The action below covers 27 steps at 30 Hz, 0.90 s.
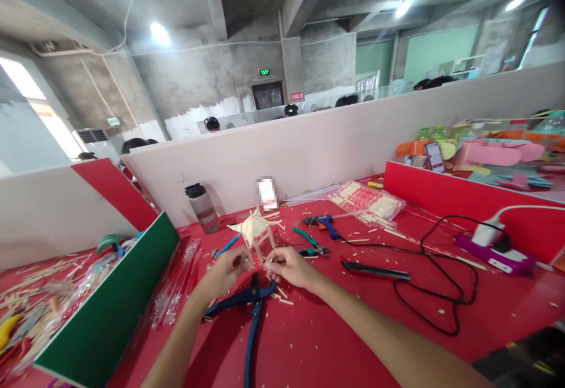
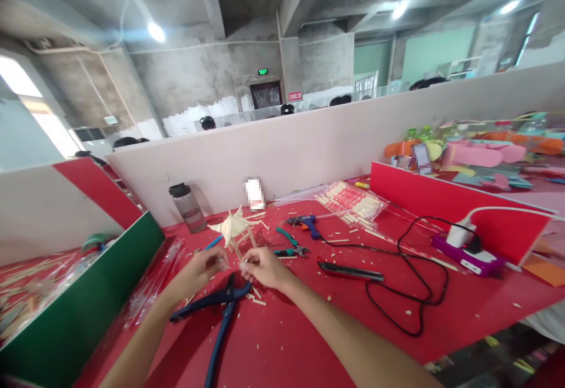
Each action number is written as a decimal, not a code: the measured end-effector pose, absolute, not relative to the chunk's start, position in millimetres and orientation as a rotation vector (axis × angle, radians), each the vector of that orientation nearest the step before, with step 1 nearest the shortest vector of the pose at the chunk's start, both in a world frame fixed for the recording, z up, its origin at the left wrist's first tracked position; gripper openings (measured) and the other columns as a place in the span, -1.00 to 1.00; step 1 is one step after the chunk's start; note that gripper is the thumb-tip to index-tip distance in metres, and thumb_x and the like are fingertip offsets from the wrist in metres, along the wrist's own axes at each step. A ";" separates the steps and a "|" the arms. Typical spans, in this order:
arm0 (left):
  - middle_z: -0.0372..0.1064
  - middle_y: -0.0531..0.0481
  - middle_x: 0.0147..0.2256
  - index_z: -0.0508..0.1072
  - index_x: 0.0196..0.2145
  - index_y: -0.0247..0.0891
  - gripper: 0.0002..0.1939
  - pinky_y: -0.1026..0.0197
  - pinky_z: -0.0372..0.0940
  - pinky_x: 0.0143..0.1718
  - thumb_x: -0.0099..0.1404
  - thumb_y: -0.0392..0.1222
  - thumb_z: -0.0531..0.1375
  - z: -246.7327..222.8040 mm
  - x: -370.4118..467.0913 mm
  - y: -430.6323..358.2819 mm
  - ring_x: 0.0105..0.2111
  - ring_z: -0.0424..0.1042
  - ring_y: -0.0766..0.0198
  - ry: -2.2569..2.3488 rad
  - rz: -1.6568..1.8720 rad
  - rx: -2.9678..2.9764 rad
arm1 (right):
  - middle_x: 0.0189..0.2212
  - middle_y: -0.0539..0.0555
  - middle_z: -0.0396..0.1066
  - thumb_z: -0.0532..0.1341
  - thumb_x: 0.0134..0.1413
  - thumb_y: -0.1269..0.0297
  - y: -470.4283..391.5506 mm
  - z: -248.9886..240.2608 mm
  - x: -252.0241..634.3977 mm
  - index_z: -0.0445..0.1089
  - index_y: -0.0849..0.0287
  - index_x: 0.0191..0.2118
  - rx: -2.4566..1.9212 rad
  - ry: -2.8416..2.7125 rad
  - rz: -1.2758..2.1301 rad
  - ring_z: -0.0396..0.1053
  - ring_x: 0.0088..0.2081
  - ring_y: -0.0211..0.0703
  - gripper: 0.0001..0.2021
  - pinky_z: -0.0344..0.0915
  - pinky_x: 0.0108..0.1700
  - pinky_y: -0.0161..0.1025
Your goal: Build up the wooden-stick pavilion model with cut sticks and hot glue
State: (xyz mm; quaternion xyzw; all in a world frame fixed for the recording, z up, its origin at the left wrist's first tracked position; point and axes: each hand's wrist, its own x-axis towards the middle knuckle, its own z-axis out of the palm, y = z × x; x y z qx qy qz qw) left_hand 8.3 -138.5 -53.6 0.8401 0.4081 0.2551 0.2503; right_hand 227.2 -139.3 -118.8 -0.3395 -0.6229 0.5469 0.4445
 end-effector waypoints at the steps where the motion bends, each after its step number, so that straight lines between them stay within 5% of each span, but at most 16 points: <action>1: 0.38 0.03 -0.43 0.43 -0.36 -0.27 -0.80 0.27 0.23 -0.31 0.31 -0.09 0.14 -53.0 3.2 -135.5 -0.40 0.30 0.27 1.136 0.720 2.280 | -0.51 0.02 0.48 0.36 -0.02 0.03 -138.0 -117.1 229.9 0.41 0.24 -0.38 -0.840 -1.535 1.348 0.41 -0.52 -0.23 -0.67 0.36 -0.40 -0.28; 6: 0.39 0.03 -0.44 0.46 -0.34 -0.29 -0.68 0.27 0.25 -0.32 0.30 0.06 0.19 -49.0 -4.4 -131.9 -0.42 0.32 0.28 1.162 0.791 2.200 | -0.49 0.04 0.51 0.35 -0.01 -0.04 -136.6 -109.5 237.7 0.50 0.26 -0.30 -0.827 -1.509 1.333 0.44 -0.48 -0.17 -0.61 0.39 -0.33 -0.21; 15: 0.58 -0.10 -0.24 0.57 -0.16 -0.27 -0.69 0.20 0.36 -0.13 0.29 0.00 0.22 -63.2 29.8 -143.4 -0.25 0.52 0.15 1.043 0.753 2.089 | -0.52 0.02 0.50 0.37 -0.03 -0.10 -138.5 -122.0 225.9 0.46 0.25 -0.28 -0.758 -1.431 1.414 0.46 -0.49 -0.18 -0.56 0.41 -0.35 -0.22; 27: 0.34 0.05 -0.40 0.35 -0.34 -0.25 -0.78 0.28 0.23 -0.30 0.37 -0.06 0.11 -66.0 18.6 -137.1 -0.37 0.30 0.27 1.109 0.744 2.242 | -0.51 -0.01 0.45 0.36 0.00 -0.04 -134.4 -115.1 230.2 0.41 0.23 -0.34 -0.752 -1.453 1.344 0.39 -0.52 -0.25 -0.62 0.36 -0.40 -0.28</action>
